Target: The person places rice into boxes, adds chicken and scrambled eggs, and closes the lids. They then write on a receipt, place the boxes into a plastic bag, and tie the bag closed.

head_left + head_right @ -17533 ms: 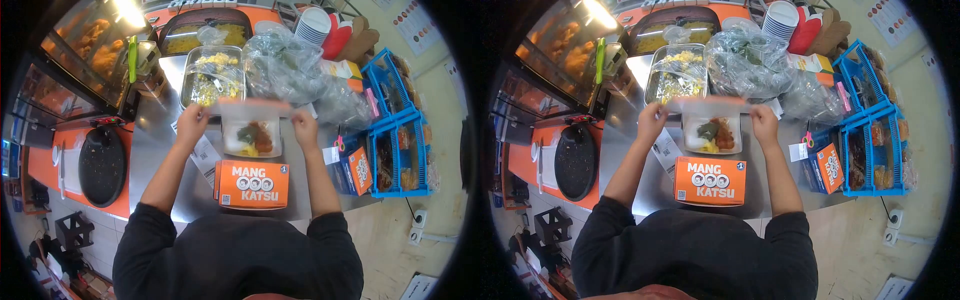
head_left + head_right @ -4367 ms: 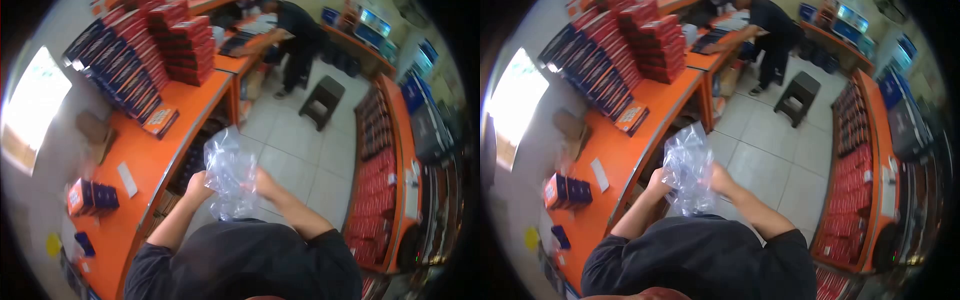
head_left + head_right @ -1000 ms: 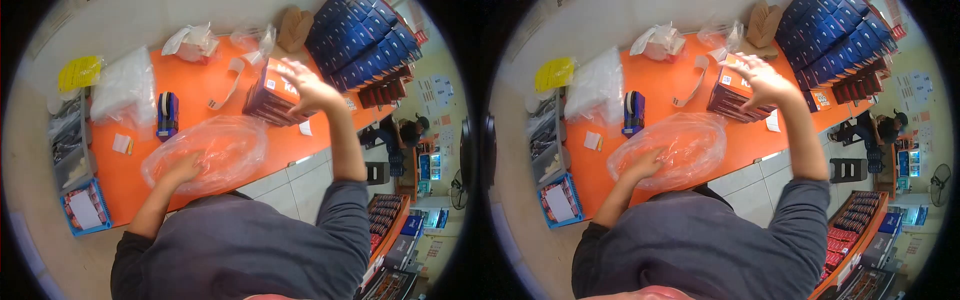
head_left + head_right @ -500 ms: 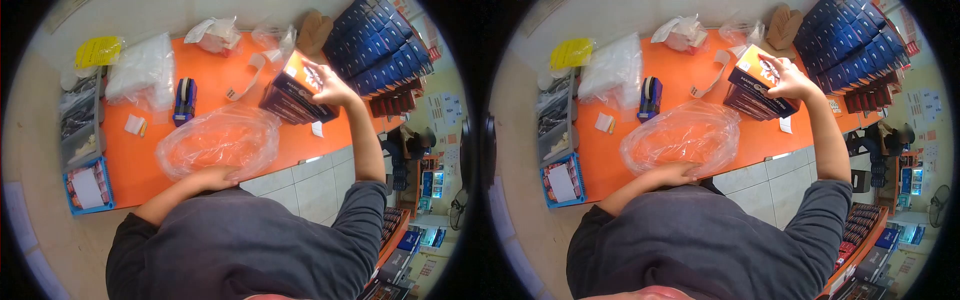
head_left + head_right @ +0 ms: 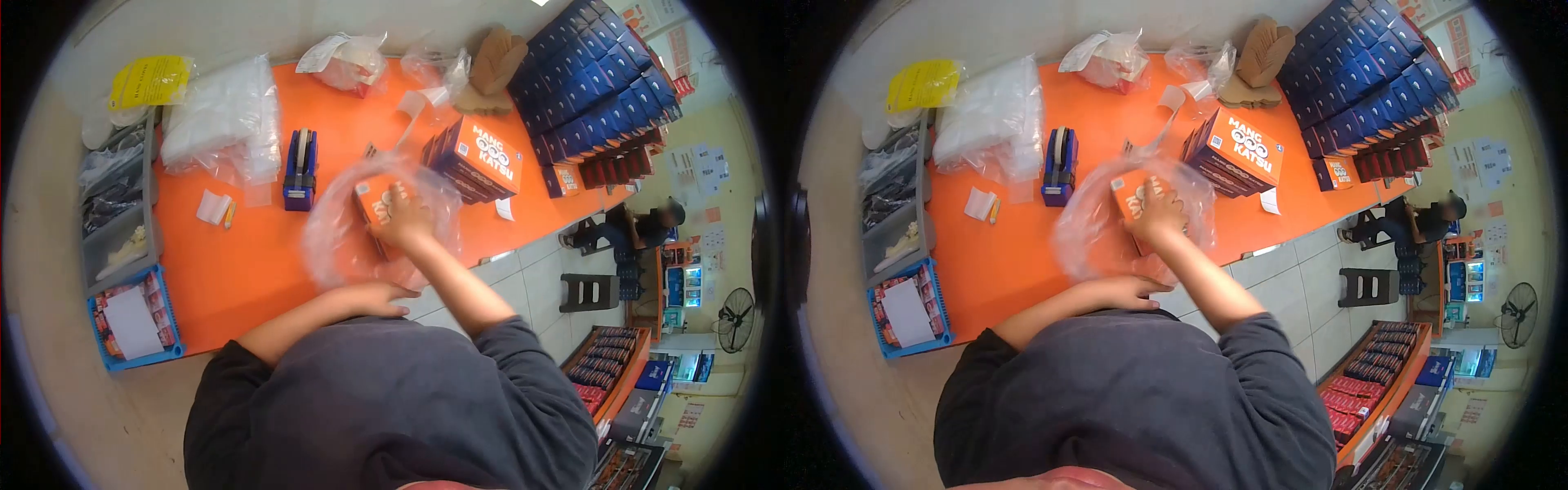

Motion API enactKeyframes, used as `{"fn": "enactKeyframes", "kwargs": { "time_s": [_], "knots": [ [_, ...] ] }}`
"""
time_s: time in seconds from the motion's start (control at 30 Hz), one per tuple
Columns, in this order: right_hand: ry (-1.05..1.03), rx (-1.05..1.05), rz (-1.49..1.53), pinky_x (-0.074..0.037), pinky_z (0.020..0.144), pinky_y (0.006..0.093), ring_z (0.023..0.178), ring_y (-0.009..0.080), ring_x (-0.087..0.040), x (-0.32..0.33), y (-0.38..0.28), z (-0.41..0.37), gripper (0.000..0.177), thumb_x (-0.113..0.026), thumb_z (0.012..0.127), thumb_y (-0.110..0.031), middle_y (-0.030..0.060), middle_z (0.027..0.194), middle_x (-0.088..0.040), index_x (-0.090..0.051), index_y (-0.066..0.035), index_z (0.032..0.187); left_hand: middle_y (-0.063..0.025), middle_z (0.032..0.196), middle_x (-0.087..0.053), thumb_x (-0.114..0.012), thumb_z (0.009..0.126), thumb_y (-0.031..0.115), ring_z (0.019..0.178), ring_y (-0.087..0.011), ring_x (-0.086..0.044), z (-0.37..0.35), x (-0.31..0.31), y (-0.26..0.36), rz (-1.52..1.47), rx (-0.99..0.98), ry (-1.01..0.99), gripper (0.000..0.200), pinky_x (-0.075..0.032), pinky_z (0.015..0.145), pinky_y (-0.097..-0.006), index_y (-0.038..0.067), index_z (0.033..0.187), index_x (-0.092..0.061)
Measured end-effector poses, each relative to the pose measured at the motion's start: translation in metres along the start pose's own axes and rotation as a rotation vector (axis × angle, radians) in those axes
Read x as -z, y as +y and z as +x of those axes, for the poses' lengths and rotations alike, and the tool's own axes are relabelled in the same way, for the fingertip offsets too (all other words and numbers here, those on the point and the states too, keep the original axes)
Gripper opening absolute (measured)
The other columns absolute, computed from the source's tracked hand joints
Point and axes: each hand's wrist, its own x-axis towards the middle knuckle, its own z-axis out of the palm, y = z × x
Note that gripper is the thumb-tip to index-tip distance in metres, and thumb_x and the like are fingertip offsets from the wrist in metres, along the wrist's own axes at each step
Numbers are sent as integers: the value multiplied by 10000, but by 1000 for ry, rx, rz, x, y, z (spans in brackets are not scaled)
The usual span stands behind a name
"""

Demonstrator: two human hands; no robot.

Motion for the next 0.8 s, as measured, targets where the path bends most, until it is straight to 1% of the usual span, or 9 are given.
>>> {"fn": "enactKeyframes", "kwargs": {
  "time_s": [0.13,0.2,0.27,0.37,0.47,0.6,0.7,0.73,0.8],
  "knots": [
    [96,-87,103,-386,950,454,1190,426,-398,-15,13,17,1005,-684,626,-548,287,1311,-344,-208,-165,1424,-207,854,-640,-492,811,260,785,-293,-633,8,40,38,135,427,79,308,-470,731,-419,17,913,-651],
    [-30,-79,137,-372,952,497,1212,425,-373,9,15,14,1030,-681,626,-559,259,1355,-287,-151,-212,1438,-194,701,-619,-489,771,201,665,-288,-618,10,61,32,96,449,621,253,-462,643,-438,7,724,-643],
    [-73,-90,157,-368,957,495,1225,421,-360,27,15,7,1021,-684,625,-550,259,1360,-282,-168,-202,1434,-231,993,-612,-522,769,211,912,-324,-608,15,87,5,262,534,682,313,-465,779,-431,26,1000,-626],
    [12,-102,169,-353,978,473,1224,419,-366,28,22,6,994,-690,627,-543,246,1355,-321,-218,-176,1420,-264,1248,-460,-573,765,227,1156,-404,-448,12,68,-63,760,292,818,592,-391,943,-460,61,1308,-403],
    [87,-101,171,-335,996,462,1226,428,-361,13,35,17,957,-680,659,-531,232,1375,-316,-224,-165,1418,-273,1360,-315,-614,746,222,1249,-451,-304,-14,30,-45,591,584,553,770,-275,1046,-472,73,1397,-230],
    [60,35,77,-310,1022,443,1239,407,-360,5,43,19,813,-626,738,-513,233,1387,-311,-302,-154,1391,-287,1330,-350,-629,733,240,1239,-430,-334,-8,26,-19,433,698,529,747,-287,1038,-466,5,1355,-289],
    [1,700,476,-326,1031,383,1231,334,-408,99,85,-5,602,-723,708,-328,203,1324,-421,-518,-117,1233,-271,1306,-387,-628,731,253,1222,-412,-361,19,54,-19,529,601,532,710,-321,1013,-457,-27,1313,-333],
    [159,909,425,-341,1024,374,1221,334,-420,128,100,3,729,-802,598,-214,184,1319,-435,-497,-151,1257,-265,1280,-420,-622,735,256,1204,-401,-389,33,63,-15,512,503,574,683,-337,999,-453,-32,1294,-355],
    [316,632,-91,-252,1063,484,1302,390,-273,161,133,21,1010,-845,480,-216,166,1426,-284,-353,-260,1361,-251,1220,-483,-619,737,255,1161,-380,-442,56,85,-15,457,505,500,642,-359,977,-443,-28,1265,-389]
  ]
}}
